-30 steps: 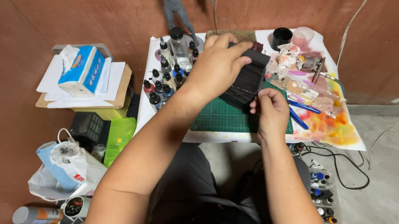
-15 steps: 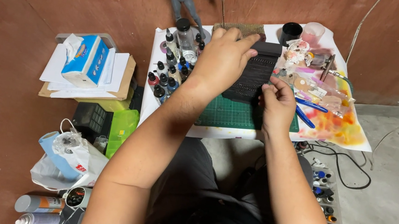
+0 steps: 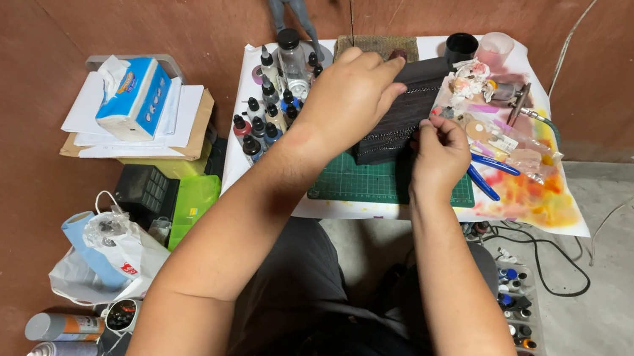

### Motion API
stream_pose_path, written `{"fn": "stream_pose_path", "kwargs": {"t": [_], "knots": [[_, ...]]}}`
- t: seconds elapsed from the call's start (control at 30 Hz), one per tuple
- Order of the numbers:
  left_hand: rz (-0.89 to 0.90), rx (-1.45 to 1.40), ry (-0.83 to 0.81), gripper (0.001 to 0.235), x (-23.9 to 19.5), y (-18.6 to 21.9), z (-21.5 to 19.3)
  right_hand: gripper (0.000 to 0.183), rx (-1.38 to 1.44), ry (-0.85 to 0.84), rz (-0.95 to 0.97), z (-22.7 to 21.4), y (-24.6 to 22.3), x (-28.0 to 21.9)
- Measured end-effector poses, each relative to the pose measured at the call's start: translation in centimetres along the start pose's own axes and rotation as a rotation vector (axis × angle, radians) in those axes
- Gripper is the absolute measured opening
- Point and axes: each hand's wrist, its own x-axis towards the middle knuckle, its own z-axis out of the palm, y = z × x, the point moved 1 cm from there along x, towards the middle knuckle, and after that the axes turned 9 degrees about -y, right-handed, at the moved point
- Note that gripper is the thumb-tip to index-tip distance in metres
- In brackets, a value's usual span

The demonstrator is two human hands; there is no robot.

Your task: Detailing a miniature model by measuring, cutting, and attaching a fine metal chain to a diorama base using pliers.

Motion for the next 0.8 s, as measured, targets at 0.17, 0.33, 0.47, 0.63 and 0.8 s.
{"fn": "stream_pose_path", "kwargs": {"t": [0.17, 0.33, 0.47, 0.63, 0.8], "knots": [[0.053, 0.057, -0.185, 0.046, 0.0, 0.3, -1.7, 0.007, 0.100, 0.049, 0.111, 0.5, -0.2, 0.4], [0.099, 0.169, -0.141, 0.046, -0.1, 0.2, -1.0, 0.009, 0.194, 0.086, 0.173, 0.9, -0.7, 0.4], [0.152, 0.211, -0.052, 0.034, -0.3, -0.1, -0.7, 0.010, 0.212, 0.088, 0.220, 0.9, -0.6, -0.1], [0.176, 0.259, 0.028, 0.028, -0.2, 0.1, -0.6, 0.006, 0.261, 0.076, 0.262, 1.3, -0.8, -0.4], [0.200, 0.354, 0.107, 0.023, -0.1, 0.1, -0.6, 0.003, 0.262, 0.065, 0.306, 1.7, -0.4, -0.6]]}}
